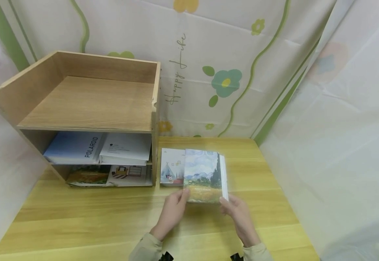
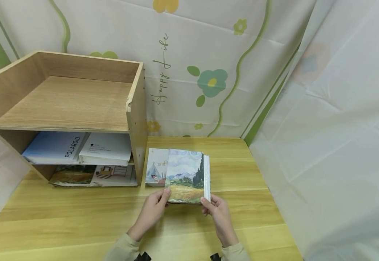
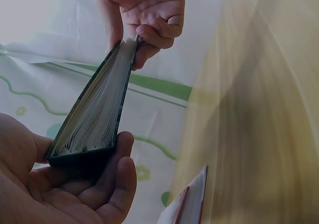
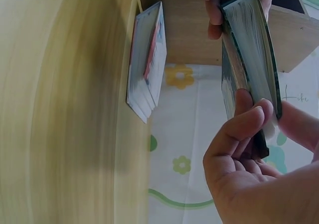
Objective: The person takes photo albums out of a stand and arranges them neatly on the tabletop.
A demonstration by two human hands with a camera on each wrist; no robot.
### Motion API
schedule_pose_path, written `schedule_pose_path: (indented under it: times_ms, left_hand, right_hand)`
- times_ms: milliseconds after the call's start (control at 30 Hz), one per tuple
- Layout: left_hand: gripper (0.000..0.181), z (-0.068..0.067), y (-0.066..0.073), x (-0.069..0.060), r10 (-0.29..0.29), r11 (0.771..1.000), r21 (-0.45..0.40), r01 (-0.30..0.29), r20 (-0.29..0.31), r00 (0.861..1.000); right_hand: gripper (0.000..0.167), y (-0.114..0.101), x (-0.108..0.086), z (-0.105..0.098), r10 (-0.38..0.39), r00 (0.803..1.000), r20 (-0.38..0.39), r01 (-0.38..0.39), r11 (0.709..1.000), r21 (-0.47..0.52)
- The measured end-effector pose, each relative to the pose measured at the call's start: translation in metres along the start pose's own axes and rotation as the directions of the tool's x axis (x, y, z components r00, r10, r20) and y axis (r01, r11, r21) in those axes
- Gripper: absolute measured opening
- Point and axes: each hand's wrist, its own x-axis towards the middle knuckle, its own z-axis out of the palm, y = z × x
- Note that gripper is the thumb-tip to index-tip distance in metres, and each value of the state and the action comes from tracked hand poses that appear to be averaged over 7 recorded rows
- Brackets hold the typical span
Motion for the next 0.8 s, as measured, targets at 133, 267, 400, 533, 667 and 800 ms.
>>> schedule_pose_path:
  times_ms: [133,267,400,533,667,800]
  left_hand:
    - [0.051,0.004,-0.001,0.0,-0.015,1.0,0.011,0.015,-0.003,1.0]
    - [0.051,0.008,-0.002,-0.001,-0.028,1.0,0.012,0.028,-0.002,1.0]
    - [0.05,0.01,-0.004,-0.001,-0.024,1.0,0.017,0.024,0.006,1.0]
    - [0.05,0.011,-0.006,0.0,-0.021,0.999,0.029,0.021,0.024,0.999]
    - [0.05,0.013,-0.005,0.0,-0.014,0.999,0.032,0.013,0.046,0.999]
    - [0.05,0.017,-0.005,0.001,-0.01,0.999,0.044,0.007,0.059,0.998]
  right_hand:
    - [0.029,0.001,0.0,-0.004,0.016,1.0,0.006,-0.016,1.0,0.012]
    - [0.028,0.003,0.0,-0.007,0.042,0.999,0.01,-0.042,0.999,0.018]
    - [0.025,0.005,0.002,-0.009,0.059,0.998,0.011,-0.06,0.998,0.021]
    - [0.024,0.005,0.003,-0.012,0.078,0.997,0.026,-0.079,0.997,0.023]
    - [0.024,0.008,0.005,-0.017,0.099,0.994,0.052,-0.099,0.995,0.008]
    - [0.024,0.01,0.006,-0.023,0.115,0.991,0.068,-0.115,0.993,-0.012]
